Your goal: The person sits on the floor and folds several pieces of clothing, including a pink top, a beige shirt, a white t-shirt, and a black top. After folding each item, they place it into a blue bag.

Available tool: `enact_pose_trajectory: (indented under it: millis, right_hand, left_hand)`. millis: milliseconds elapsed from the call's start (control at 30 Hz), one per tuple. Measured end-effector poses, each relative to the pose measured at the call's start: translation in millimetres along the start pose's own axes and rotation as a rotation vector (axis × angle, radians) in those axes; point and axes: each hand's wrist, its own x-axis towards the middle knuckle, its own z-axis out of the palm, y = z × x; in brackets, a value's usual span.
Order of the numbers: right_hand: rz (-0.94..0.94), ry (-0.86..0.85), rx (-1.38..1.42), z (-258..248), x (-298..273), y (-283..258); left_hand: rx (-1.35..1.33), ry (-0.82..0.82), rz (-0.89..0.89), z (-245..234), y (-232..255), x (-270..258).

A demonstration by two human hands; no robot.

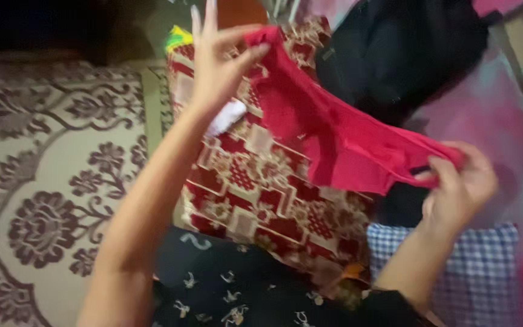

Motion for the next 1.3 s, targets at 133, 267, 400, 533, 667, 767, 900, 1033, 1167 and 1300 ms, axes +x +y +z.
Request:
enact_pose_trajectory:
  millis: [133,267,400,533,667,767,900,1033,1167,1300]
  right_hand:
    - [-0.358,0.148,0.006,-25.5,-90.1,4.2]
    - [-0.398,-0.229,-0.291,16.2,-192.7,62.4]
    - [0.427,-0.696,-0.042,62.8,-277.9,131.6]
    - [0.083,-1.335,-0.214,57.3,-288.7,176.1]
    - [0.795,-1.267,-0.409,43.4,-252.8,212.5]
    - [0.245,-1.220,-0.871,9.8,-217.1,238.8]
    - [0.018,-1.102,-0.930,-37.1,-186.9,264.7]
    - [-0.134,-1.096,-0.938,-65.1,-186.4,273.9]
    - [-0.252,-1.023,-0.847,-82.0,-191.4,283.0]
    - [-0.411,-0.881,-0.854,-101.7,-193.5,299.8]
  left_hand:
    - [0.093,-0.022,0.094,39.3,-16.8,-26.6]
    - [0.202,-0.036,-0.190,56.0,-90.2,-86.0]
    - [0.417,-0.053,-0.240,51.5,-179.6,-165.3]
    - [0.678,-0.016,-0.310,34.2,-213.9,-243.1]
    - [0.769,-0.033,-0.316,34.3,-177.4,-305.4]
    - [0.838,-0.159,-0.201,50.5,-137.9,-343.8]
    - [0.839,-0.473,-0.191,66.5,-111.9,-362.3]
    - [0.850,-0.640,-0.064,58.3,-109.4,-365.6]
    - [0.938,-0.686,-0.053,54.2,-111.6,-370.5]
    - [1.032,-0.661,-0.008,57.2,-114.4,-375.4]
